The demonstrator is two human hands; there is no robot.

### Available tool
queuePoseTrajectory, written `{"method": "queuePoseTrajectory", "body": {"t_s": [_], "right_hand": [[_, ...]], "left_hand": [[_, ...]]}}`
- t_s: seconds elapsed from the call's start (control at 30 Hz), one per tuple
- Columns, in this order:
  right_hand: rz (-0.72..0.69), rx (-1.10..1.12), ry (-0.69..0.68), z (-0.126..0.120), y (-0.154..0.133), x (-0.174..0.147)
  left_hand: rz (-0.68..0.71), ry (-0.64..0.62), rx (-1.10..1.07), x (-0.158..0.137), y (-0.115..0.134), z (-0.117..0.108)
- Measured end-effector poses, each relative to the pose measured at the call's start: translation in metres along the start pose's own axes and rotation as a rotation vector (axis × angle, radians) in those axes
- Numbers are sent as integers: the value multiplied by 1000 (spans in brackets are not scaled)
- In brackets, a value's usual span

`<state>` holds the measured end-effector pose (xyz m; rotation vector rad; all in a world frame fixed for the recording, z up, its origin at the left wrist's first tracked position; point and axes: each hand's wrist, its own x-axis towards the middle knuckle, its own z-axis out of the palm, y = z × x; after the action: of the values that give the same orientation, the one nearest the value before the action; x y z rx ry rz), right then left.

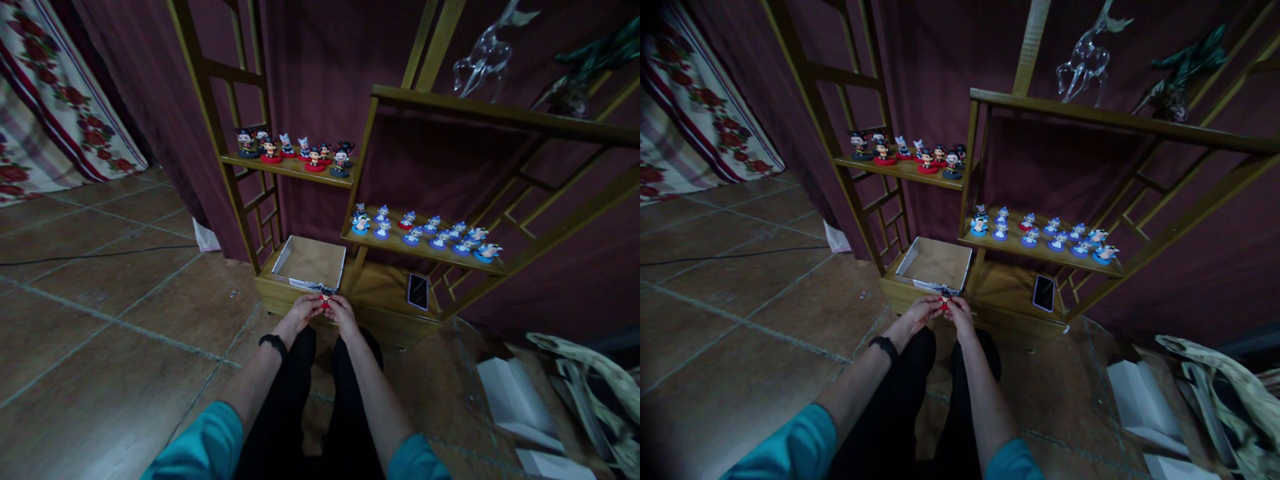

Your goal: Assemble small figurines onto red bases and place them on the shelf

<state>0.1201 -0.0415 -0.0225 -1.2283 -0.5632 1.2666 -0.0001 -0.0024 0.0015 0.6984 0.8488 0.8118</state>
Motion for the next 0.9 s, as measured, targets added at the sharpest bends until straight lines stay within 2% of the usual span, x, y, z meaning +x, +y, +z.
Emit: {"method": "queuePoseTrajectory", "body": {"t_s": [0.33,0.6,0.9], "right_hand": [[-92,-105,-32,4,1,1],[-99,-109,17,5,2,3],[-98,-44,23,6,-1,2]], "left_hand": [[65,54,73,2,0,1],[89,63,153,0,-1,4],[74,51,76,1,0,4]]}}
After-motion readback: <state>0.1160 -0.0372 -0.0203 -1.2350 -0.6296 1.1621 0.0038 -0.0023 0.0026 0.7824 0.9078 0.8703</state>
